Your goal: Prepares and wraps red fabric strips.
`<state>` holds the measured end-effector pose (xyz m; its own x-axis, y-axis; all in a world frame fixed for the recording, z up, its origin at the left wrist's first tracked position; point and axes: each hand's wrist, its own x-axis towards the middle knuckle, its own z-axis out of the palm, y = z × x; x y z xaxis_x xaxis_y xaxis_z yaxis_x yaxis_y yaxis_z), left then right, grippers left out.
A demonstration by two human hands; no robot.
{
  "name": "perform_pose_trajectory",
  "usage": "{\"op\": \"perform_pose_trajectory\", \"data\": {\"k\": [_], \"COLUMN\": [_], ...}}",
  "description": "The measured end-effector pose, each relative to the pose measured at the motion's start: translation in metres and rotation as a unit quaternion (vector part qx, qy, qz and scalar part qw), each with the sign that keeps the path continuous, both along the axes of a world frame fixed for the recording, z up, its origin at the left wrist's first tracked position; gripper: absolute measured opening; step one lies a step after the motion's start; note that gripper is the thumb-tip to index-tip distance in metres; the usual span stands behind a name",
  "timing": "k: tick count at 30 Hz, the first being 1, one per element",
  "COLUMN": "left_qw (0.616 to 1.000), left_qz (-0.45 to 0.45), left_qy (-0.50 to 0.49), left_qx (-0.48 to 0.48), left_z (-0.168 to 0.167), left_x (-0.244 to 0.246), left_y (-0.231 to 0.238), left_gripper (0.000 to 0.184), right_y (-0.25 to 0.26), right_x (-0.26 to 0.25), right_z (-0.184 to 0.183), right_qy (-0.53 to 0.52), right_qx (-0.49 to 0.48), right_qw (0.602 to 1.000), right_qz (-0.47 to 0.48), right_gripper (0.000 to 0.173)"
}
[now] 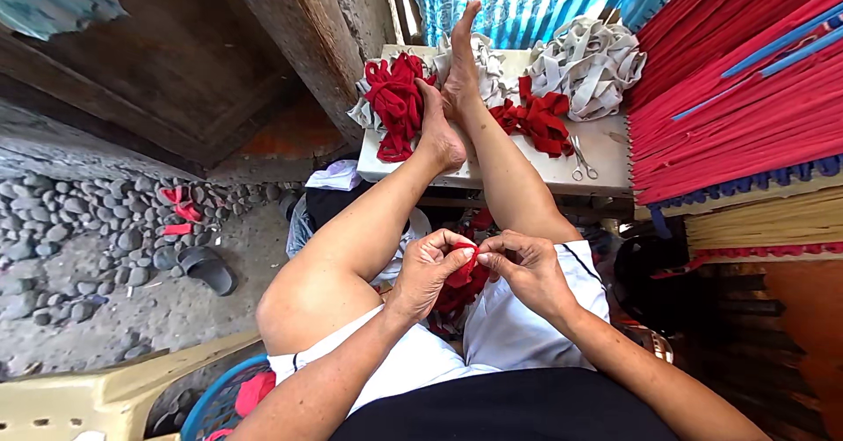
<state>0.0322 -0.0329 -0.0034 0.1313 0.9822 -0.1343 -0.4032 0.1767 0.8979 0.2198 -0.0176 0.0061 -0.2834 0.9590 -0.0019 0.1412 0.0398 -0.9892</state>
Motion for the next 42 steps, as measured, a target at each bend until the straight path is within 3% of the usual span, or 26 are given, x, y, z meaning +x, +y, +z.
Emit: {"op": "perform_pose_trajectory", "data": {"k": [10,20,27,31,36,39,42], "left_qw": [0.997,0.966,0.968,0.976,0.981,0.981,0.976], "left_qz": [0.041,0.038,-0.005,-0.033,-0.040,-0.037,-0.034], "left_qy": [0.064,0.240,0.246,0.216,0.188,0.192,0.214], "left_qx": [-0.010,0.090,0.039,0.005,-0.003,-0.010,0.000], "left_z": [-0.005,-0.006,-0.008,-0.009,-0.012,-0.009,-0.008], "left_x": [0.004,0.007,0.005,0.004,0.003,0.002,-0.001], "left_y": [-0.001,-0.006,-0.004,-0.002,-0.001,-0.001,0.000], "left_gripper": [0.009,0.007,0.003,0.004,0.004,0.004,0.004], "right_y": [-0.005,-0.003,-0.001,0.003,0.007,0.007,0.007], "right_x": [-0.009,-0.012,-0.009,-0.004,0.004,0.010,0.018], "right_z": [-0.001,-0.007,-0.009,0.004,0.013,0.021,0.029], "right_qy": [0.017,0.024,-0.025,0.062,0.268,0.278,0.214], "right_qx": [0.033,0.029,0.094,0.123,-0.011,-0.023,0.023], "right_qw": [0.999,0.999,0.995,0.990,0.963,0.960,0.976], "right_qz": [0.010,-0.007,-0.014,-0.004,0.031,0.024,0.008], "right_gripper": [0.016,0.008,0.004,0.011,0.014,0.012,0.010]}}
